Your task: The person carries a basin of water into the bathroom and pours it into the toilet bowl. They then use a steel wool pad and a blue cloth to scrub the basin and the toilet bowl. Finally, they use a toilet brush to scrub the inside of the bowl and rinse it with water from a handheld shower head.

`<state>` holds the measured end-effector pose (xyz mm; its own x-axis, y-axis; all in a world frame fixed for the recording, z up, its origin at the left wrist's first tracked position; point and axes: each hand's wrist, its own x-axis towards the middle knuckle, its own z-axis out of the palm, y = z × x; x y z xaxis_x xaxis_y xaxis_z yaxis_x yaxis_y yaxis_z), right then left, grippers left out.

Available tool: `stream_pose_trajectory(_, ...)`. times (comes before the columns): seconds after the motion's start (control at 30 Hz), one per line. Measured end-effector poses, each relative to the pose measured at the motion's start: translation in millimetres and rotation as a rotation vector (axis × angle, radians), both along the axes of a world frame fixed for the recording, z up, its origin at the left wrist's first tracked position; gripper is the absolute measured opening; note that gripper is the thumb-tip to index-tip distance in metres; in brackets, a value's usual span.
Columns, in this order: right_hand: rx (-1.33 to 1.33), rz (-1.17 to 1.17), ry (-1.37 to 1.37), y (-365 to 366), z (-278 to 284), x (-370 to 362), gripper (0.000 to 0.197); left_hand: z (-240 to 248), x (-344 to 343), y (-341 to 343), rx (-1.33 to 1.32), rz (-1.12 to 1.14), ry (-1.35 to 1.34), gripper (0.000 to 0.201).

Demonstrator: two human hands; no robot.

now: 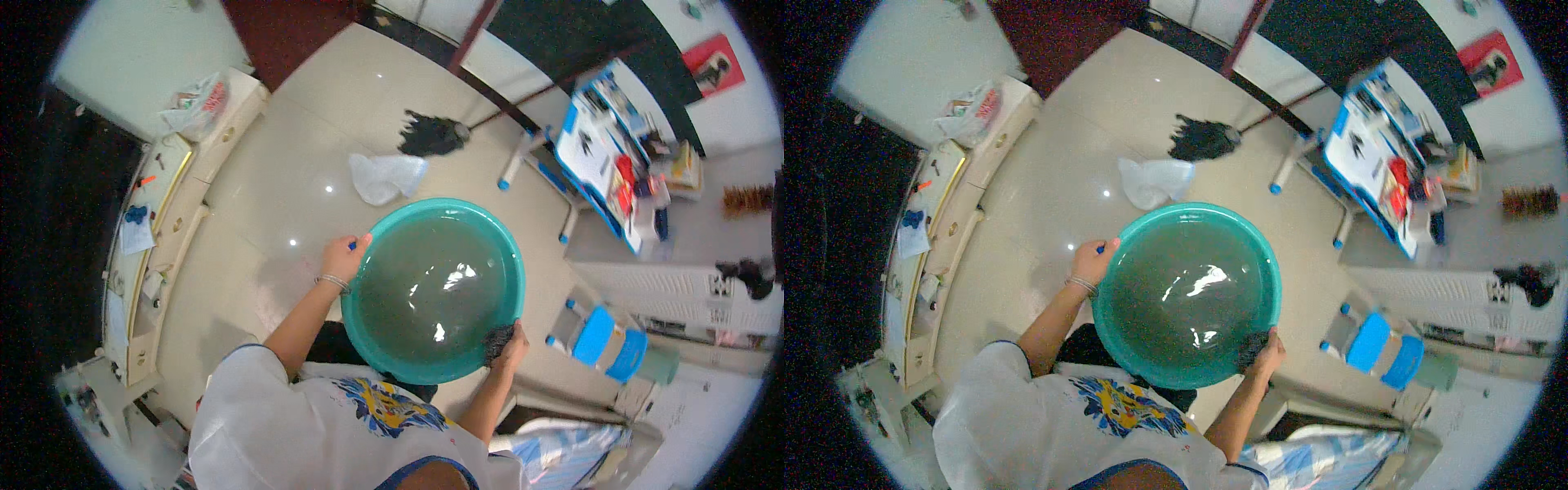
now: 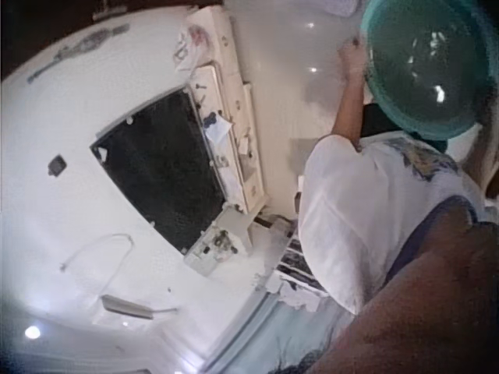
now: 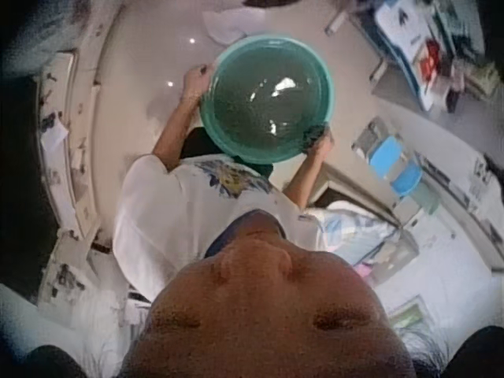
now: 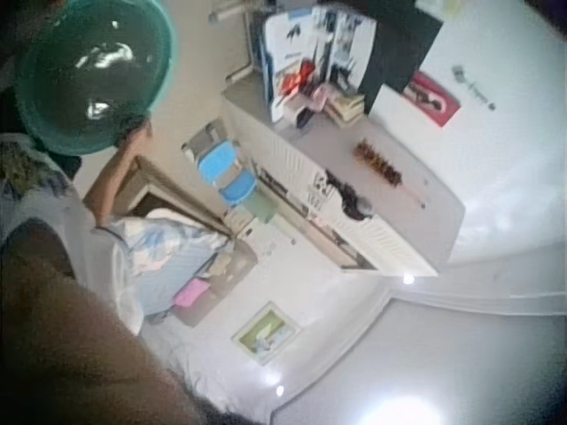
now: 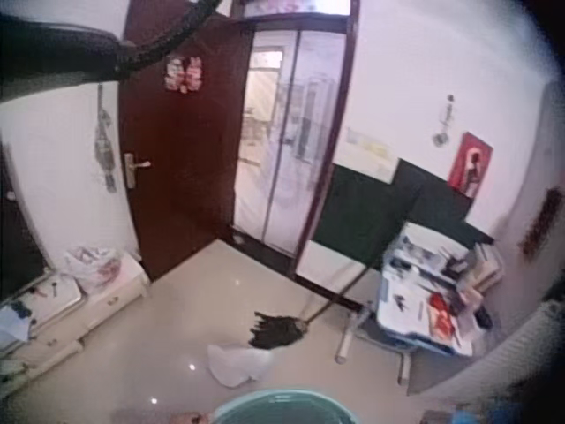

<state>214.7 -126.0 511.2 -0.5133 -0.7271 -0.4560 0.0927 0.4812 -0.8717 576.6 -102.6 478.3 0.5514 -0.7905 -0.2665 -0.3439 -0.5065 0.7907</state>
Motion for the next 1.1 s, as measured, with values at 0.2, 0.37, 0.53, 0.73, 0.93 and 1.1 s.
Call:
stream_pose_trajectory(0.2, -0.072, 0.328, 0.131, -128.1, 1.9, 116.9, 0.033, 0.8, 111.8, -32.4, 0.022, 0.285, -0.013, 0.048)
stream_pose_trajectory(0.37, -0.028, 0.484, 0.097, -229.8, -8.0, 223.2, 0.034, -6.4, 206.7, -59.5, 0.059, 0.423, -0.121, 0.050)
stream_pose_trajectory(0.53, -0.043, 0.552, 0.125, -307.2, 3.6, 340.2, 0.029, 23.9, 301.5, -118.7, 0.056, 0.513, -0.097, 0.052)
stream_pose_trajectory(0.73, 0.009, 0.437, 0.004, -381.5, -27.2, 454.4, 0.028, 39.6, 439.7, -221.0, 0.089, 0.380, -0.185, 0.051)
stream_pose_trajectory(0.93, 0.017, 0.380, 0.031, -454.6, -10.8, 539.5, 0.028, 54.5, 547.8, -339.4, -0.039, 0.290, -0.095, 0.053)
stream_pose_trajectory(1.1, 0.006, 0.324, 0.054, -538.0, 7.1, 627.1, 0.029, 42.1, 635.8, -450.1, 0.054, 0.229, -0.150, 0.053)
